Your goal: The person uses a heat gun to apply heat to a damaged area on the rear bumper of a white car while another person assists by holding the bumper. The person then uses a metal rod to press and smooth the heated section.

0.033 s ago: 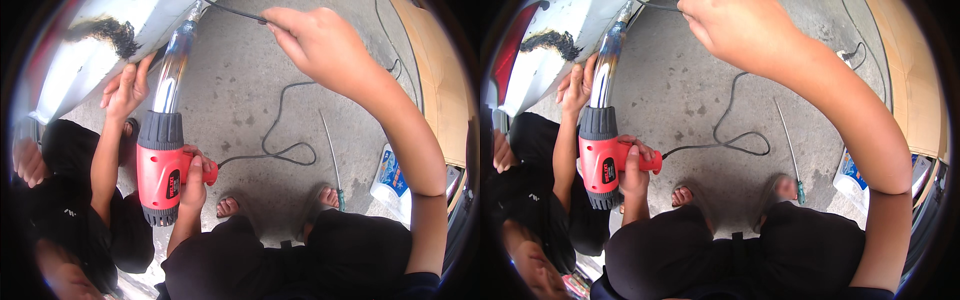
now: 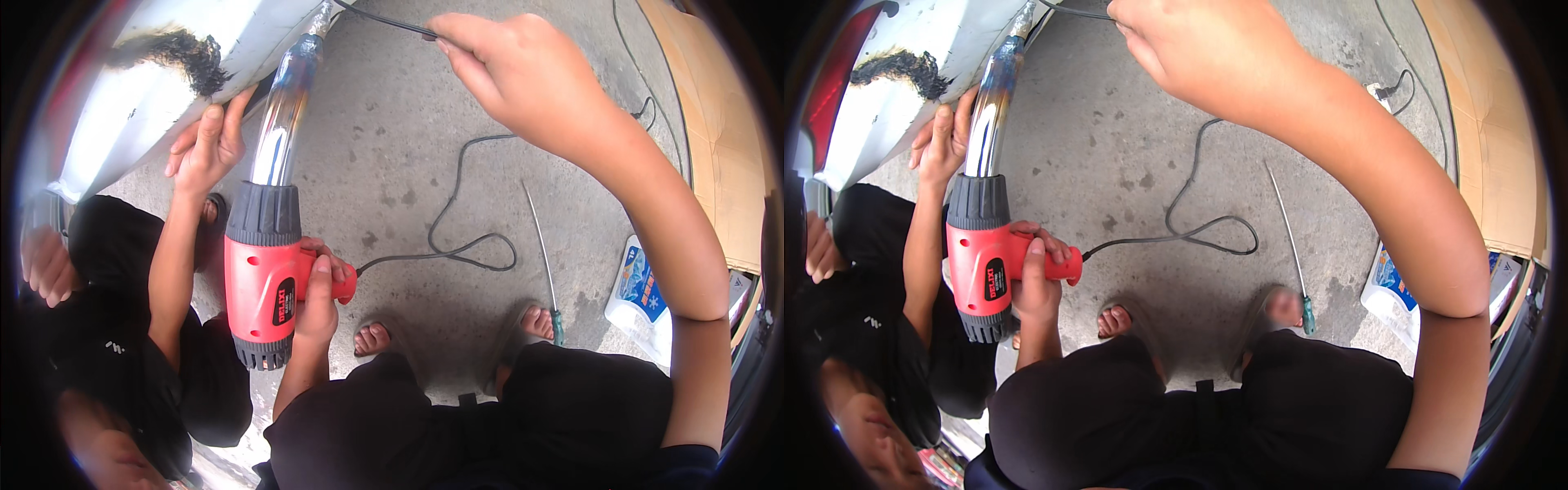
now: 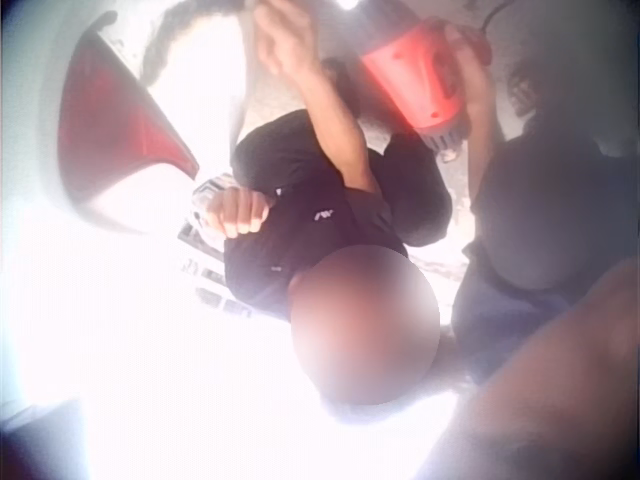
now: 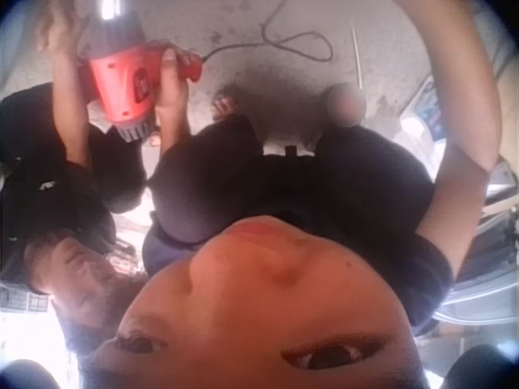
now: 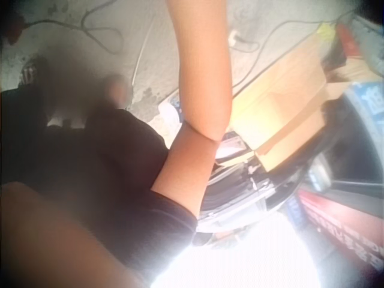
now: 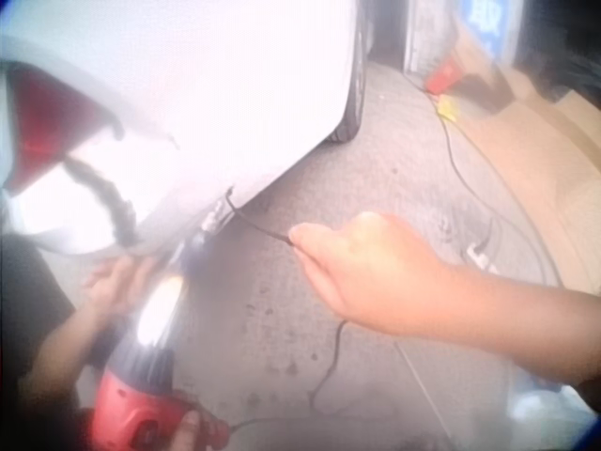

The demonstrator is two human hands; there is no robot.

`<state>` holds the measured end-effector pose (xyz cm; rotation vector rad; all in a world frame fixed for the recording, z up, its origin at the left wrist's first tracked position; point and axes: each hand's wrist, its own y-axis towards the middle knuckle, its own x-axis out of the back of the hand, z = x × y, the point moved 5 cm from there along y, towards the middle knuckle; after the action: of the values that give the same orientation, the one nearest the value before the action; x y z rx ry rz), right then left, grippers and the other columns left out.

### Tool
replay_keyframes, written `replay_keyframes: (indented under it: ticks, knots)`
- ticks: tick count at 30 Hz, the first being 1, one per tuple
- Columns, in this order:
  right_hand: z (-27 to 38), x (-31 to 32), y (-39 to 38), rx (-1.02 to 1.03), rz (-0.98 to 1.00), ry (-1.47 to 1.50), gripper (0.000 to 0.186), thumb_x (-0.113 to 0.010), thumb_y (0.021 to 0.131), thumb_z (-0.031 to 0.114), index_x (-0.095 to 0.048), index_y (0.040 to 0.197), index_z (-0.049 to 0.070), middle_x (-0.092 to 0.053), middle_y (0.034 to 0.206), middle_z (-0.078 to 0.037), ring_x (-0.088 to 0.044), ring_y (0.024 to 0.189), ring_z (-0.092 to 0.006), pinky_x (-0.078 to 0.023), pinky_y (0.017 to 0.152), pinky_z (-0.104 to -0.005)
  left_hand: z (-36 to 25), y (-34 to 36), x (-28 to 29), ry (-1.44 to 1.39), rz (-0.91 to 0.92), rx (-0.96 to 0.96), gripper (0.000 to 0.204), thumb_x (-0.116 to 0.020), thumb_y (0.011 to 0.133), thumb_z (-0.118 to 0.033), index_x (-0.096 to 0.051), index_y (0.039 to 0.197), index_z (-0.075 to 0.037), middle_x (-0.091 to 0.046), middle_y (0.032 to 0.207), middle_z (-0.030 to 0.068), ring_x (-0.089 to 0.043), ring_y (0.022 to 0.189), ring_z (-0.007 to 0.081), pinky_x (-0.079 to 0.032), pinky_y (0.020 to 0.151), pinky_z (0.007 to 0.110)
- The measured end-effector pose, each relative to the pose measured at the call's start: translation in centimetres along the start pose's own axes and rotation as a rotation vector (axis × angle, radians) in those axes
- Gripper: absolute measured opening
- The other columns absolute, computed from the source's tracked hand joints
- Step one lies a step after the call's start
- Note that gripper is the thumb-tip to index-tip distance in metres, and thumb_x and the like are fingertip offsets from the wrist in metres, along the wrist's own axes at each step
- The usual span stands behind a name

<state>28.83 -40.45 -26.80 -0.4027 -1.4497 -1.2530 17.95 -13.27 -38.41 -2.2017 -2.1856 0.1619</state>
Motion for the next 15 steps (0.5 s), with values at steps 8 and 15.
replay_keyframes:
  ticks: [8, 15]
  knots:
    - [-0.7, 0.5, 0.4, -0.129, 0.095, 0.13, 0.009, -0.057, 0.089, 0.012, -0.059, 0.085, 0.004, -0.06, 0.062, -0.022, -0.063, 0.06, -0.0412, -0.052, 0.057, -0.0501, -0.1, 0.0, 0.3, 0.008, -0.005, -0.011, 0.024, -0.054, 0.091, -0.009, -0.047, 0.113, 0.001, -0.052, 0.08, 0.0093, -0.052, 0.067, 0.0167, -0.049, 0.067, 0.035]
    - [-1.0, 0.9, 0.3, -0.173, 0.095, 0.114, 0.009, -0.057, 0.089, 0.012, -0.061, 0.087, 0.003, -0.061, 0.064, -0.023, -0.064, 0.061, -0.0413, -0.052, 0.059, -0.0494, -0.3, -0.1, -0.2, -0.034, -0.002, -0.006, 0.025, -0.054, 0.091, -0.008, -0.048, 0.113, 0.001, -0.053, 0.079, 0.0092, -0.052, 0.067, 0.0166, -0.049, 0.067, 0.035]
